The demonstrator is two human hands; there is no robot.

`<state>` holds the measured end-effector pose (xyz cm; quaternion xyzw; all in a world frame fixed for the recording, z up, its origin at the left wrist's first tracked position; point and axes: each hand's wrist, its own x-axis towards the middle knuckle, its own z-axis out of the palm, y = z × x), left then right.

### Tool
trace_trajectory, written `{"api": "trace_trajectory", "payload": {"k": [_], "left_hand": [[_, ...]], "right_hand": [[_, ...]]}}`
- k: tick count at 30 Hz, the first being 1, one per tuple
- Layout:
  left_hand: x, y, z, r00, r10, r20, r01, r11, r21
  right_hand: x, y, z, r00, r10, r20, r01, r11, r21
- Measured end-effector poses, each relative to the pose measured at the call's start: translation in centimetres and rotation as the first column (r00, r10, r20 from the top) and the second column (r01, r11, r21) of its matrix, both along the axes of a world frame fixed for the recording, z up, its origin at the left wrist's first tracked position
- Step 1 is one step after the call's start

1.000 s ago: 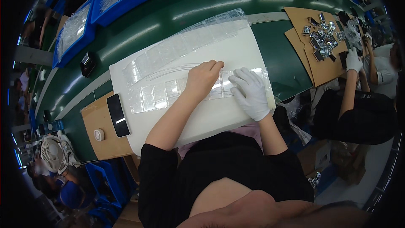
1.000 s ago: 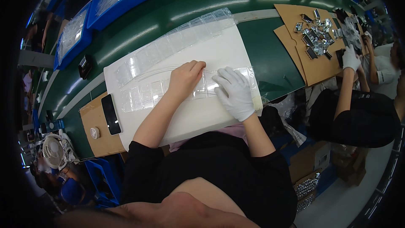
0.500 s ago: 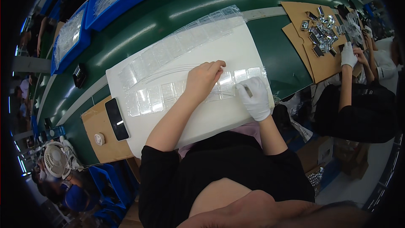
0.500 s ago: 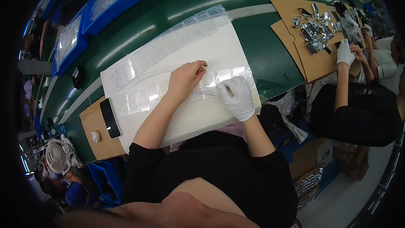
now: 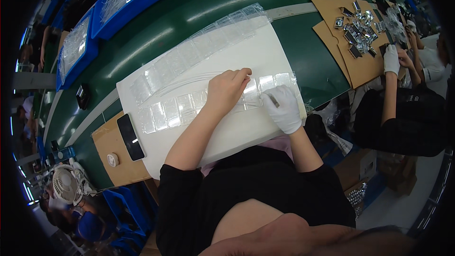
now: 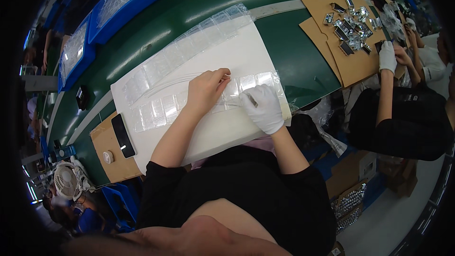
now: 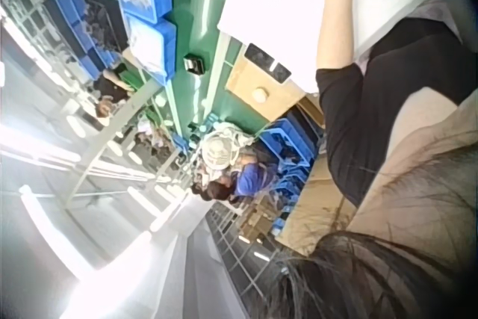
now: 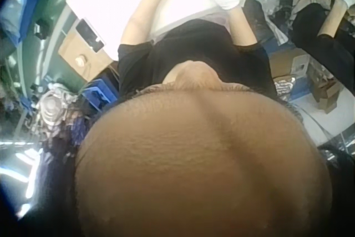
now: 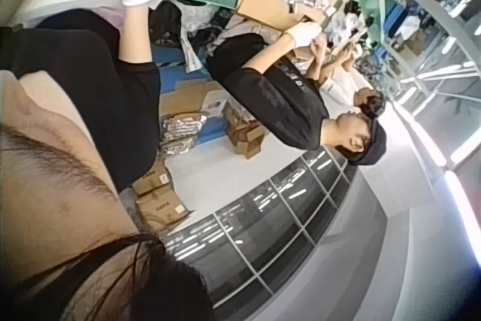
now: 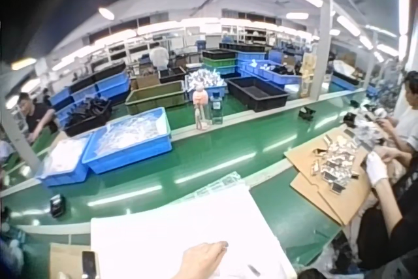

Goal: The person separates plastic film strips on the work surface and applies them to electronic devices by hand.

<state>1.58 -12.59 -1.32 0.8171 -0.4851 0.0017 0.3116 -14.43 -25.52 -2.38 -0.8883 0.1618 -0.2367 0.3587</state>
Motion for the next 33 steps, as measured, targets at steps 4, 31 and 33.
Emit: {"api": "trace_trajectory", "payload": {"k": [4, 31, 33], "left_hand": [[-0.2, -0.3, -0.3, 0.992, 0.003, 0.123, -0.002, 1.000, -0.006], [0.7, -5.7, 1.1, 0.969, -0.188, 0.159, 0.128, 0.936, 0.328], [0.4, -6.0, 1.1, 0.975, -0.161, 0.155, 0.086, 0.911, 0.404]], "right_hand": [[0.1, -0.1, -0.1, 1.000, -0.004, 0.022, 0.004, 1.000, -0.001], [0.3, -0.4, 0.6, 0.996, 0.076, 0.054, -0.071, 0.993, -0.094], [0.8, 0.0, -0.1, 0.996, 0.083, 0.041, -0.081, 0.996, -0.037]]}}
